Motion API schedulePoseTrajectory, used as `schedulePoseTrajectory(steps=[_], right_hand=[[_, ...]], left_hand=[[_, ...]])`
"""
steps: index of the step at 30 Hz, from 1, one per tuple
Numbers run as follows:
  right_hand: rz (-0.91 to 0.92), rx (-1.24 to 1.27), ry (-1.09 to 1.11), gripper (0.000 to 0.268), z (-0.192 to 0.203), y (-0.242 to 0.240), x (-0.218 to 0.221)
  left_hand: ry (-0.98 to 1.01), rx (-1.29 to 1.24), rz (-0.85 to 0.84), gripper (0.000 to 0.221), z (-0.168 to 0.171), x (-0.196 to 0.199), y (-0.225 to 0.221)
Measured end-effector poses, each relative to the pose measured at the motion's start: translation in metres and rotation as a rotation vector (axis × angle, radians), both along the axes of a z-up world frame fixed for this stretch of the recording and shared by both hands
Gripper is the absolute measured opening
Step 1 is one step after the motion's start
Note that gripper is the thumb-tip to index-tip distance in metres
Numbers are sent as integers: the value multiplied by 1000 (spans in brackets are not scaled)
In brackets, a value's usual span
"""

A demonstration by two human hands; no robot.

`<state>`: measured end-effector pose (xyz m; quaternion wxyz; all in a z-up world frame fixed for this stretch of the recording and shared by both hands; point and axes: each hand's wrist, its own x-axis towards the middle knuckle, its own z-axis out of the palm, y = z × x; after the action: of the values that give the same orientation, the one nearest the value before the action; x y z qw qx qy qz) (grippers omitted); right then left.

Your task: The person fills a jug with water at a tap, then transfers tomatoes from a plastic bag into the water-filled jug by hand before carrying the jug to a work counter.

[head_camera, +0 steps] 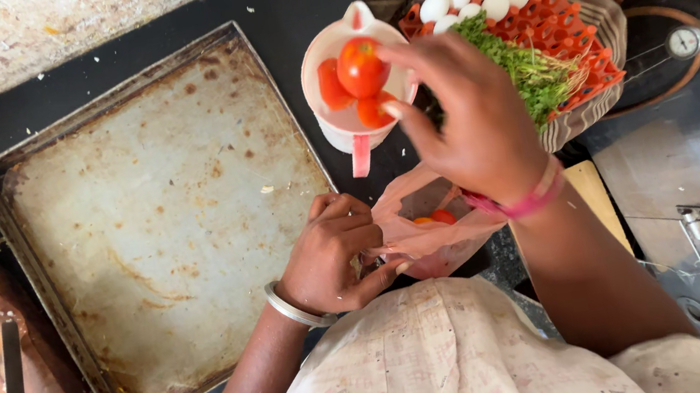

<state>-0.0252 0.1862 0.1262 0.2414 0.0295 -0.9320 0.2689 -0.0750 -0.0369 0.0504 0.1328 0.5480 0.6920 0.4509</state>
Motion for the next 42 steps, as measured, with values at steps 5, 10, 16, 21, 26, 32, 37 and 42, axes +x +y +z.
schedulePoseTrajectory(steps=[5, 10, 16, 21, 26, 32, 37, 42], right_hand=[[-82, -188, -133, 24, -14, -7, 63], [56, -102, -379, 9, -79, -10, 95], [28, -7, -634, 33, -110, -10, 101], [204, 65, -627, 39, -117, -11, 87], [142, -124, -593, 45, -105, -7, 85], [154, -218, -398, 48, -49, 4, 100], [159, -166, -541, 49, -40, 18, 92], [118, 42, -521, 53, -68, 4, 86]], left_hand=[[-9, 20, -13, 28, 1, 3, -3], [-28, 40, -94, 26, -7, 11, 0], [-10, 21, -255, 46, -6, 18, 6], [24, 38, -276, 40, -3, 21, 7], [49, 34, -230, 30, -6, 16, 2], [4, -18, -153, 26, -8, 14, -1], [-4, -19, -136, 23, -6, 11, -4], [-31, -18, -91, 24, -6, 11, -7]])
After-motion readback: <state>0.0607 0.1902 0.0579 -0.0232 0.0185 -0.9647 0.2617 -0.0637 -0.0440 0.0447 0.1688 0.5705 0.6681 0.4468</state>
